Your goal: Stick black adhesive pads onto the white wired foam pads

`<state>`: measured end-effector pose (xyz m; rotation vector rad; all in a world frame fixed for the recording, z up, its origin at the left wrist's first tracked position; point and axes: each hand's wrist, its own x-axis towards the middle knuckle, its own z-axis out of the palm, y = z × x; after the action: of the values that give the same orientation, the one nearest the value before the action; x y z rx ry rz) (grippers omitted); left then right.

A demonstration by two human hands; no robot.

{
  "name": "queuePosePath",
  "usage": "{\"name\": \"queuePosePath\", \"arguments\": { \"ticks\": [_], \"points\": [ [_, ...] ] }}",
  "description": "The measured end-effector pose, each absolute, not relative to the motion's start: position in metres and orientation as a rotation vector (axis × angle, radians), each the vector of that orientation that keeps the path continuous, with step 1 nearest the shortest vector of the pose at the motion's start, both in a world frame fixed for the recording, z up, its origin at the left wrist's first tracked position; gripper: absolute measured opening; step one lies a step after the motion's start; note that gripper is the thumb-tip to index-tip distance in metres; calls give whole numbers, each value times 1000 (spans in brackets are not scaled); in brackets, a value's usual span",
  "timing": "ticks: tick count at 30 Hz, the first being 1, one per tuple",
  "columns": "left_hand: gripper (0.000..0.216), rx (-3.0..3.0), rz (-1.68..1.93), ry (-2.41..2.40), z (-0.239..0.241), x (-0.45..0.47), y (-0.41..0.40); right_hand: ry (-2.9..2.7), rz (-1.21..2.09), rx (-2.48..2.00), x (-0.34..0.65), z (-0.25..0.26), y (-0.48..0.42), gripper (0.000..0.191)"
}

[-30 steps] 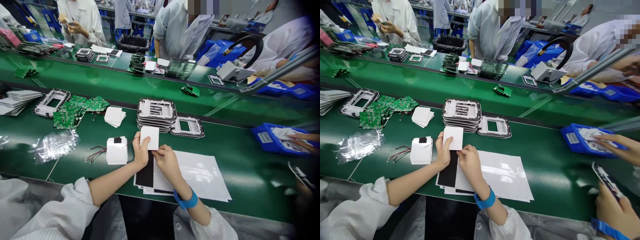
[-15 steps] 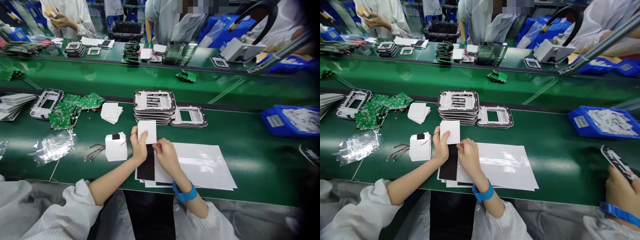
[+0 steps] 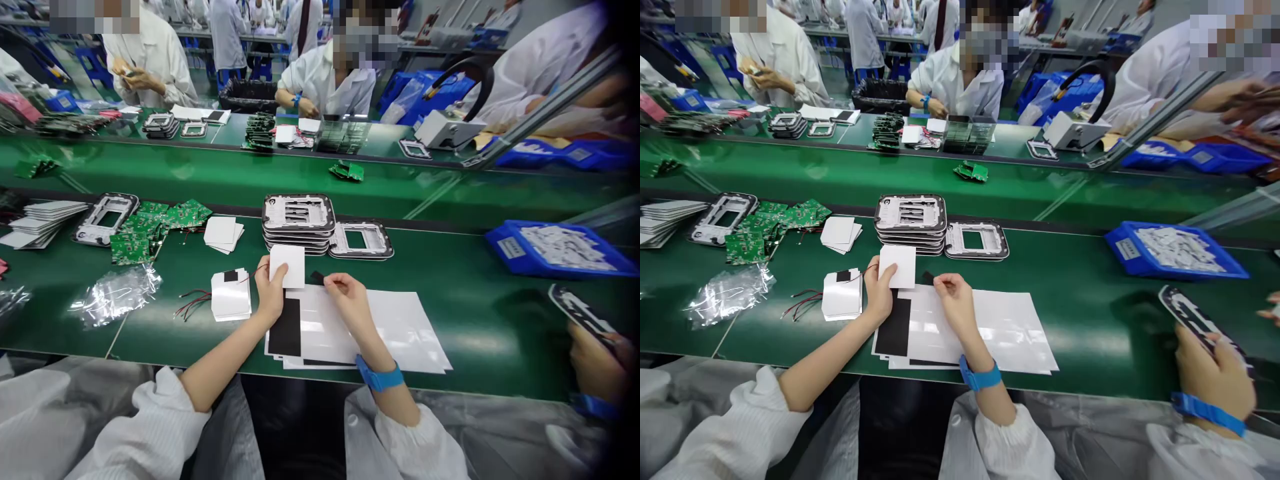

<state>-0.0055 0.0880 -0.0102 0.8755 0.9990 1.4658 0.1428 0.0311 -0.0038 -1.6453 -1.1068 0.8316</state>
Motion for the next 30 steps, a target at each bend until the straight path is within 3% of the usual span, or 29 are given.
{"name": "queuePosePath", "arguments": {
  "ticks": [5,13,20,25,28,30],
  "points": [
    [25,821,1320,891,18,-17,65,-914,911,-1554,158,32,0,37],
    [32,411,1207,1092,58,-27,-7,-1056,956,-1423,140,98,-41,13],
    [31,486,1235,1180,68,-26,-40,-1142,985,-1433,113,112,-59,7],
    [25,537,1236,1097,73,-27,-47,-1025,919,-1476,105,115,-65,13],
    [24,546,1290,1141,75,-25,-48,-947,950,-1405,98,120,-64,45],
    [22,547,1340,1138,78,-22,-48,-918,959,-1386,94,124,-62,53]
  ]
}}
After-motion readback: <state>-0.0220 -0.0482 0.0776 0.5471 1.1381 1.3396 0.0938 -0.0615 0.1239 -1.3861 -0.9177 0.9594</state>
